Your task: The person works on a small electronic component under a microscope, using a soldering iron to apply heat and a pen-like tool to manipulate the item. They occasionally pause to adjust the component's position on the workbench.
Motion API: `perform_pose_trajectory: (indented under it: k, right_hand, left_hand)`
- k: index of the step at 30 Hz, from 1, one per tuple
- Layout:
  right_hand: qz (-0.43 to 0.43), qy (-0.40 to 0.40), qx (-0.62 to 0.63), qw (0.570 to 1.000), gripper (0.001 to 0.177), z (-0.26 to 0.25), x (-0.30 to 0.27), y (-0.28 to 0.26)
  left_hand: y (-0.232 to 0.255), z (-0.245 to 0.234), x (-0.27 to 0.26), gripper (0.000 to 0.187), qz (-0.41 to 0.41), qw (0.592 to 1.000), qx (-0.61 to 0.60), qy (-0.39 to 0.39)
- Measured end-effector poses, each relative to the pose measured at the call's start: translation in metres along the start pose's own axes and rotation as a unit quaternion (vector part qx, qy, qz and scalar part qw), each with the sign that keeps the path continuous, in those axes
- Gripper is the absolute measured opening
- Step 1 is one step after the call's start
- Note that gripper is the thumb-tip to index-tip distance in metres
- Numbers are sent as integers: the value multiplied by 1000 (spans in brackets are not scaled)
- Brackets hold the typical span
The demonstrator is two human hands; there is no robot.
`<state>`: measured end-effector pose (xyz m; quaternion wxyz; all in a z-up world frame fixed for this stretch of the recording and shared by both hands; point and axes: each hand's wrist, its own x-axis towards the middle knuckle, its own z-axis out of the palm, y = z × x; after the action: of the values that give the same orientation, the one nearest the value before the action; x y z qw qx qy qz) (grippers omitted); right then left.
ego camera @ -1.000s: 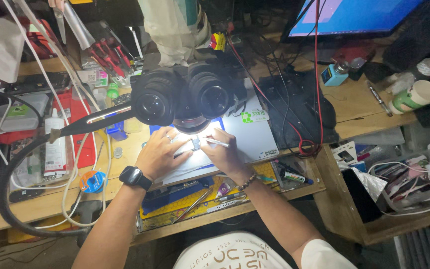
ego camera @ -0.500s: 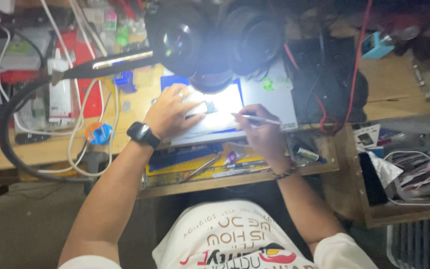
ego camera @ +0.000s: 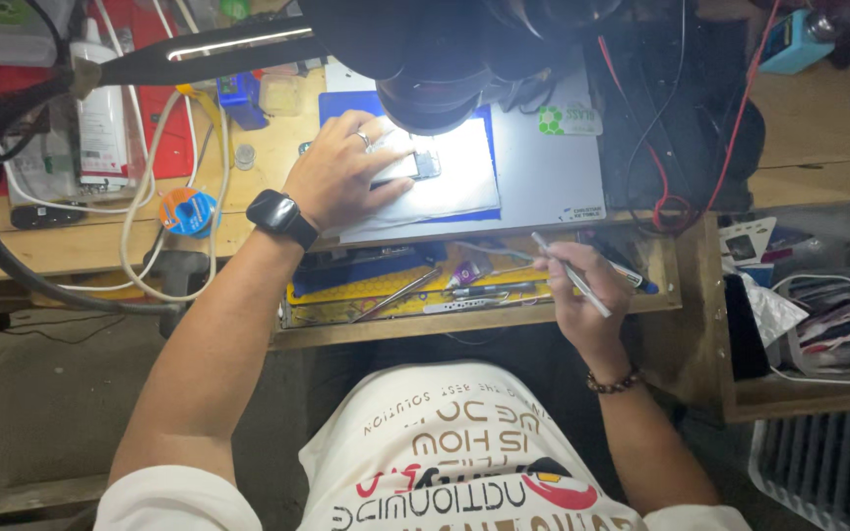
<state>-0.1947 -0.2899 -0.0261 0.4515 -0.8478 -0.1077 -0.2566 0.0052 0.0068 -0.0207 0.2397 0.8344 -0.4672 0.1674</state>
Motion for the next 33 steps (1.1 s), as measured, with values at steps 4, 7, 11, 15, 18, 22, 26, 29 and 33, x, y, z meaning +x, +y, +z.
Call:
perform_pose_trajectory:
  k: [4, 7, 11, 15, 18, 22, 26, 29, 33]
  right_hand:
    - [-74, 16, -110, 991, 12, 6, 1, 2]
    - [-44, 71, -24, 996, 11, 0, 6, 25]
    - [99, 160, 95, 977, 13, -30, -2, 41]
    - [181, 171, 212, 945, 29, -65, -23, 40]
    - [181, 160, 463, 853, 45, -97, -38, 46]
    - [282, 140, 502, 806, 51, -121, -76, 48]
    - [360, 126, 257, 888, 37, -116, -93, 61]
    - [370, 30, -26, 928, 27, -106, -82, 59]
    - [291, 54, -221, 929, 26, -87, -58, 52]
  left_hand:
    - [-1, -1, 1, 35, -4, 1000, 1, -7]
    - [1, -1, 2, 35, -5, 1000, 6, -8]
    - [1, -2, 3, 35, -2, 1000, 14, -14]
    - [2, -2, 2, 35, -4, 1000, 20, -18]
    - [2, -3, 5, 35, -1, 1000, 26, -12]
    - [4, -3, 4, 35, -7, 999, 39, -11]
    - [6, -3, 4, 37, -14, 999, 40, -18]
    - [6, -3, 4, 37, -9, 999, 43, -15]
    - [7, -3, 5, 37, -3, 999, 47, -13]
